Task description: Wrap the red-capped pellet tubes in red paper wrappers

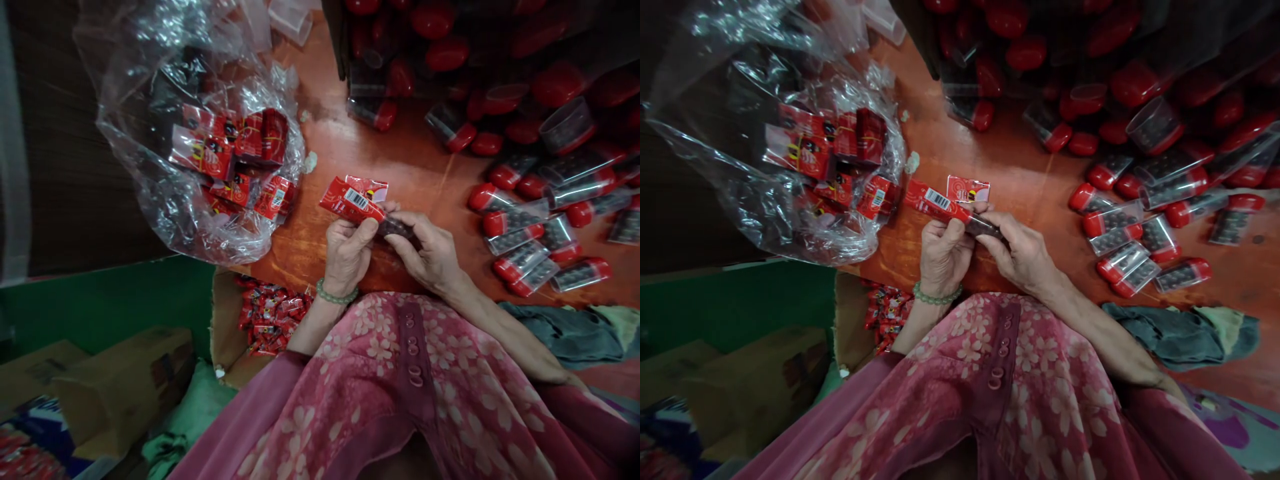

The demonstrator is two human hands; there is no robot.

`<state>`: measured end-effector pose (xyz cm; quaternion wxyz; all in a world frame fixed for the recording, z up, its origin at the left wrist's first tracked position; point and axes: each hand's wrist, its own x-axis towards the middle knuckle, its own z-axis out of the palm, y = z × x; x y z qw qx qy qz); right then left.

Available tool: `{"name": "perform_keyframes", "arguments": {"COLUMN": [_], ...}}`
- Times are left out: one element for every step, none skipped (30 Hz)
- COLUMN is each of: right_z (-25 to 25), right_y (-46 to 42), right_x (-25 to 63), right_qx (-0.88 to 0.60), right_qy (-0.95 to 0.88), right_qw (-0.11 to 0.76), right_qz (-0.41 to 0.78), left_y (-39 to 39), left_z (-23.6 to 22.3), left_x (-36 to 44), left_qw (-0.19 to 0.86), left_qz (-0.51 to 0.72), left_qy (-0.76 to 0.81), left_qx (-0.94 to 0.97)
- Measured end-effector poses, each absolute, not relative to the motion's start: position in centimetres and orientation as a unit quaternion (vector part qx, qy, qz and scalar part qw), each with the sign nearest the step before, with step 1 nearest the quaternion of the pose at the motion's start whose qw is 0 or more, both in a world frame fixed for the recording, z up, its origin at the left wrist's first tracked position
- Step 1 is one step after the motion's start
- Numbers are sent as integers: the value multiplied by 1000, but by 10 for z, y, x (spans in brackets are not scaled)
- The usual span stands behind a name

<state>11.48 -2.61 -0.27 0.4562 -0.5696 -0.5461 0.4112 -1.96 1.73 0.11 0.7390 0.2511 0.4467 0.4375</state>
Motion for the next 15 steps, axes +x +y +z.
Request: {"name": "perform_keyframes", "arguments": {"right_z": [-2,-1,0,1,2,3,3,3,3,2,2,1,0,-1,-2], "right_y": [-26,-26,-26,-25,-24,-23,-22,-21,-20,-19,-18,-17,-16,-16,-15], "right_x": [116,117,118,119,120,121,121,122,122,121,121,121,120,120,120], "right_qx": [-569,-565,-559,-554,-547,-536,-525,-513,-505,-500,-499,-500,-500,-499,-495], "right_qy": [-562,-567,-558,-538,-508,-472,-436,-405,-382,-369,-363,-361,-361,-361,-359], "right_qw": [456,458,461,464,465,465,464,464,463,464,465,465,464,463,463], "right_qz": [391,388,404,435,477,523,565,598,620,631,635,635,636,638,642], "left_y": [17,17,17,17,17,17,17,17,16,16,15,15,15,15,15], "left_z": [1,1,2,2,3,3,3,3,3,3,3,3,3,4,5], "left_x": [-20,-21,-21,-21,-21,-20,-19,-18,-17,-16,-15,-15,-14,-14,-14], "left_qw": [746,752,756,760,764,769,775,781,786,788,787,783,777,772,767], "left_qz": [433,428,423,417,410,401,392,383,377,375,378,384,393,402,410], "left_qy": [440,436,432,430,428,426,422,416,411,408,408,412,417,423,427], "left_qx": [250,250,251,253,256,258,261,264,267,268,268,265,260,253,245]}}
